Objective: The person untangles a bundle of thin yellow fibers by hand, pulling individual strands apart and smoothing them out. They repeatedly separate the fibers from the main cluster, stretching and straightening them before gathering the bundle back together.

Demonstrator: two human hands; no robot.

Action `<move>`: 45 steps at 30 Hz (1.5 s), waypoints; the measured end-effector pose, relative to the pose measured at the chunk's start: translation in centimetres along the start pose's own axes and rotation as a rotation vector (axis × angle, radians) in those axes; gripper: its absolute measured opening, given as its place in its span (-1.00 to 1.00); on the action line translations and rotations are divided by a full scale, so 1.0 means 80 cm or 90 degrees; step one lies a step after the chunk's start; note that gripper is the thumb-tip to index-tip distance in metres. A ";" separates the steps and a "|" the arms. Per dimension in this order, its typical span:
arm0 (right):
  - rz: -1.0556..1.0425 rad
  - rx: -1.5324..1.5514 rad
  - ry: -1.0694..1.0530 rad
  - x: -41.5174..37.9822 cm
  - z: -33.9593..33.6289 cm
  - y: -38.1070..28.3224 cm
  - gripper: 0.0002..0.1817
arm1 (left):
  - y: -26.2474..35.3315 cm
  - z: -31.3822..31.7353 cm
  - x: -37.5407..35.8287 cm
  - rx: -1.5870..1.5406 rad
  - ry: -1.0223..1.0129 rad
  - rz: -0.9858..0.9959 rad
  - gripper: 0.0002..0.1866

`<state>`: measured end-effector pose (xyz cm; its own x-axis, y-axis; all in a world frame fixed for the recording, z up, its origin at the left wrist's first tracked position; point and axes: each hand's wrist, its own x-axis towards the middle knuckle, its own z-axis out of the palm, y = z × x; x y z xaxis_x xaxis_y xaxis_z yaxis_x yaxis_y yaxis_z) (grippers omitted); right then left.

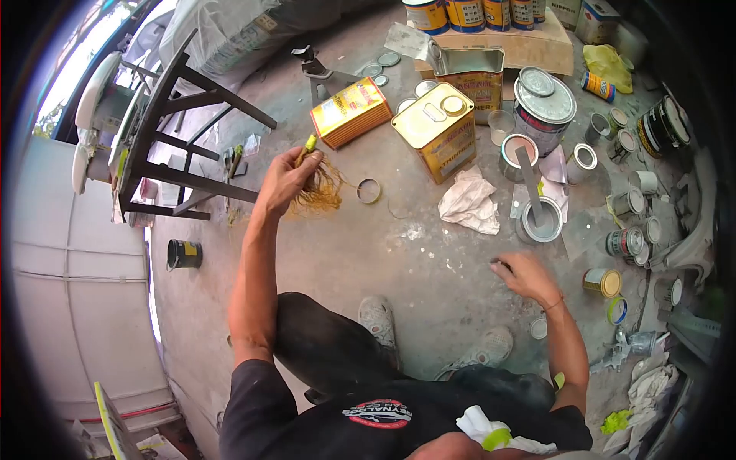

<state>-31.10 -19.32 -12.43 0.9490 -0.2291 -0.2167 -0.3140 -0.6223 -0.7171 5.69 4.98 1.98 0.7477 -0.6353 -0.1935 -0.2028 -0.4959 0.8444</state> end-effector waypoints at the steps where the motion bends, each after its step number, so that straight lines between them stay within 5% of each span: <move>1: -0.011 0.066 0.026 0.012 -0.015 -0.038 -0.69 | 0.018 0.021 -0.008 -0.027 -0.050 0.007 -0.78; 4: -0.204 0.223 0.115 0.045 -0.033 -0.106 -0.74 | 0.038 0.064 -0.023 -0.044 -0.162 0.050 -0.75; 10: -0.236 0.324 0.093 0.087 -0.007 -0.154 -0.70 | 0.064 0.127 -0.056 -0.112 -0.307 0.074 -0.71; 12: -0.142 0.667 -0.032 0.093 0.006 -0.151 -0.64 | 0.065 0.132 -0.058 -0.150 -0.321 0.070 -0.72; 16: -0.125 0.671 -0.063 0.081 -0.012 -0.139 -0.73 | 0.069 0.136 -0.064 -0.161 -0.340 -0.031 -0.74; 17: -0.173 0.472 0.003 0.080 -0.009 -0.130 -0.75 | 0.063 0.135 -0.058 -0.161 -0.342 -0.033 -0.74; 19: -0.170 0.305 0.038 0.072 -0.012 -0.112 -0.73 | 0.049 0.119 -0.037 -0.012 -0.159 0.071 -0.76; 21: -0.168 0.138 0.076 0.063 -0.011 -0.091 -0.71 | 0.049 0.094 -0.023 -0.114 0.045 -0.010 -0.75; 23: -0.220 0.100 0.314 0.049 0.008 -0.077 -0.70 | 0.029 0.058 0.001 -0.089 0.139 -0.017 -0.72; 28: -0.260 -0.025 0.292 0.004 0.046 -0.104 -0.74 | -0.054 0.004 0.054 -0.163 0.402 0.043 -0.73; 30: -0.281 -0.068 0.264 -0.017 0.066 -0.089 -0.76 | -0.075 -0.038 0.059 -0.117 0.632 0.017 -0.74; 32: -0.209 -0.033 0.262 -0.030 0.089 -0.044 -0.80 | -0.097 -0.073 0.049 -0.172 0.668 -0.012 -0.75; 34: -0.145 -0.044 0.285 -0.027 0.090 -0.009 -0.82 | -0.103 -0.072 0.041 -0.175 0.612 0.005 -0.78; 36: -0.083 -0.056 0.305 -0.011 0.077 -0.009 -0.84 | -0.073 -0.032 0.030 -0.032 0.266 0.040 -0.82; 38: -0.014 0.127 0.339 0.019 0.033 -0.048 -0.82 | -0.030 0.007 0.016 -0.120 0.004 0.063 -0.76; 42: -0.275 0.159 0.365 0.051 -0.011 -0.116 -0.76 | 0.050 0.064 -0.030 -0.157 -0.192 0.041 -0.79; 45: -0.284 0.268 0.335 0.056 -0.021 -0.152 -0.75 | 0.073 0.099 -0.062 -0.144 -0.335 0.060 -0.73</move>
<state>-23.09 -14.03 -3.61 0.8108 -0.4135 0.4142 0.2278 -0.4290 -0.8741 -4.24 0.55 3.88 0.3060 -0.9081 -0.2859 -0.0692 -0.3207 0.9446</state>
